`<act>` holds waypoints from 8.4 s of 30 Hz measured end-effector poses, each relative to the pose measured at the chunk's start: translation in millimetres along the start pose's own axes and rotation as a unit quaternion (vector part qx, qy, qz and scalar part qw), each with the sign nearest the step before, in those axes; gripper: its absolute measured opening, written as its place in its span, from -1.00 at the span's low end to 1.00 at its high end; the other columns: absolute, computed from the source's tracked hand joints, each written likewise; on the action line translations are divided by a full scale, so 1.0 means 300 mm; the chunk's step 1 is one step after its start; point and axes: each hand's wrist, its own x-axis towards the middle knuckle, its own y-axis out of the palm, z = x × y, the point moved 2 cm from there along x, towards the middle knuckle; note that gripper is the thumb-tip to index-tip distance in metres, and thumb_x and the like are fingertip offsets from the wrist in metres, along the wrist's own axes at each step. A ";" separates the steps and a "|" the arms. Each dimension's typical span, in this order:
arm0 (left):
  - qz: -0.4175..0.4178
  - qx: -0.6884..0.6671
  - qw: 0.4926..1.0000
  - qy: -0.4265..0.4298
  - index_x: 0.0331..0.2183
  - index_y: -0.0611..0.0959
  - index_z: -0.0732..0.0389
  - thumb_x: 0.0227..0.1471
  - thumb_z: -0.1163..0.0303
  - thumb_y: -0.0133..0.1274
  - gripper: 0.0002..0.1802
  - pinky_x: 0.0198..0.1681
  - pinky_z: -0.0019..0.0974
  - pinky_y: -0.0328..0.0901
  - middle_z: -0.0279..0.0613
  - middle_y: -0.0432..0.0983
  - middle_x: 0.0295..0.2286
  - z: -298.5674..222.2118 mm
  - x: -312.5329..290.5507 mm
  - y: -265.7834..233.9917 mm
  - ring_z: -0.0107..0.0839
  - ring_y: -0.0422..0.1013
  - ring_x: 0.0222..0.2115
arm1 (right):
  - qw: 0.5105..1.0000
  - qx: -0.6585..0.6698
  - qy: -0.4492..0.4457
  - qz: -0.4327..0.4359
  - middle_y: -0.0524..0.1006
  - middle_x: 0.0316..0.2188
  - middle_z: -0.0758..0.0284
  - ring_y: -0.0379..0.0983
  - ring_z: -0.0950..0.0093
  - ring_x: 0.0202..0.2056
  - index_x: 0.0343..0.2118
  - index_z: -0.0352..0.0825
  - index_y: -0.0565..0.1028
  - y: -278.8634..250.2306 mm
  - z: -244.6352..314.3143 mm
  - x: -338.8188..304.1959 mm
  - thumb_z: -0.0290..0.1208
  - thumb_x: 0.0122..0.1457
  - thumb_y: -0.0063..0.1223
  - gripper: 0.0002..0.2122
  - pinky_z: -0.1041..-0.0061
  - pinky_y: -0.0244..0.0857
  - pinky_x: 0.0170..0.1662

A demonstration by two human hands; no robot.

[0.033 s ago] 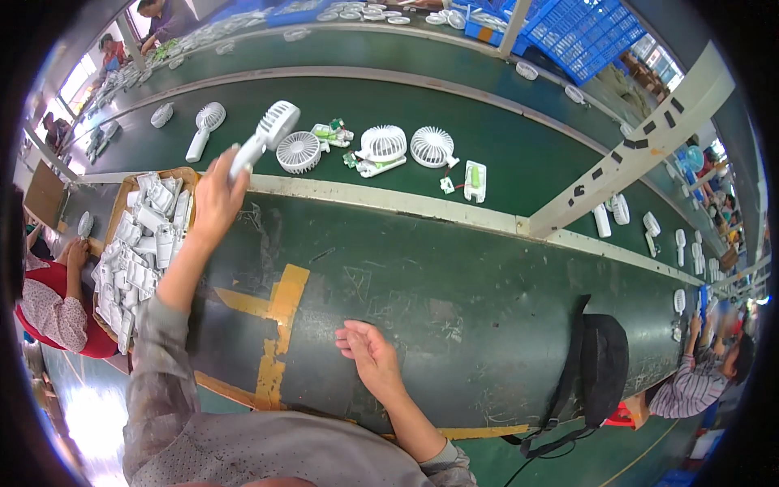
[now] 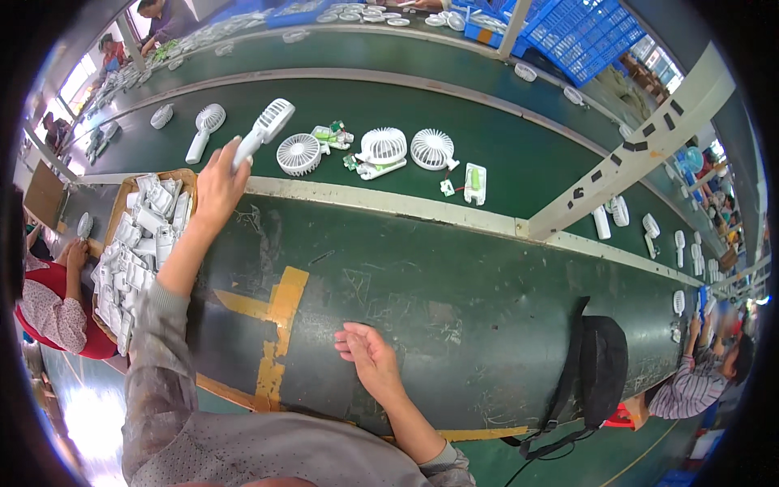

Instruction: The person assembles handheld fans by connecting fan heads and circuit boards into the handle bases, tucking the internal components inside, snapping the plastic covers into place, and placing the assembled fans onto the conveyor belt.

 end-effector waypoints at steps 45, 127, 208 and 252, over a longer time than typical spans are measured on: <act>0.309 -0.744 0.522 -0.282 -0.07 0.38 0.35 -0.13 0.41 0.14 -0.46 -0.10 -0.38 0.27 -0.19 0.44 -0.22 -0.528 -0.257 -0.265 -0.48 0.39 -0.22 | 0.953 0.029 -0.074 0.291 0.32 0.02 0.27 0.22 0.49 0.04 0.09 -0.38 0.21 -0.015 0.134 -0.080 -0.45 0.04 0.08 -0.48 0.45 0.07 0.10; 0.384 -0.342 0.848 -0.132 -0.47 0.51 0.25 -0.14 0.25 0.10 -0.74 -0.38 -0.17 0.30 -0.09 0.50 -0.54 -0.605 -0.589 -0.240 -0.13 0.45 -0.45 | 0.993 -0.097 0.004 -0.061 0.48 -0.42 0.34 0.37 0.59 -0.37 -0.30 -0.44 0.42 -0.010 -0.062 -0.076 -0.48 0.02 -0.13 -0.80 0.60 0.27 -0.30; 0.281 -0.355 0.887 0.091 -0.32 0.57 0.32 -0.35 0.70 0.05 -0.62 -0.44 -0.26 0.36 -0.09 0.49 -0.50 -0.552 -0.605 -0.184 -0.21 0.44 -0.49 | 0.992 0.070 0.078 0.065 0.47 -0.31 0.36 0.43 0.62 -0.30 -0.10 -0.42 0.32 -0.022 -0.013 -0.062 -0.57 0.14 -0.09 -0.75 0.63 0.33 -0.25; 0.298 -0.283 0.900 0.145 -0.28 0.54 0.32 -0.33 0.63 0.04 -0.60 -0.44 -0.22 0.33 -0.13 0.41 -0.50 -0.566 -0.593 -0.208 -0.19 0.38 -0.49 | 0.993 0.059 0.069 0.072 0.47 -0.26 0.39 0.40 0.66 -0.25 -0.07 -0.42 0.33 -0.023 -0.013 -0.059 -0.56 0.14 -0.06 -0.72 0.67 0.32 -0.20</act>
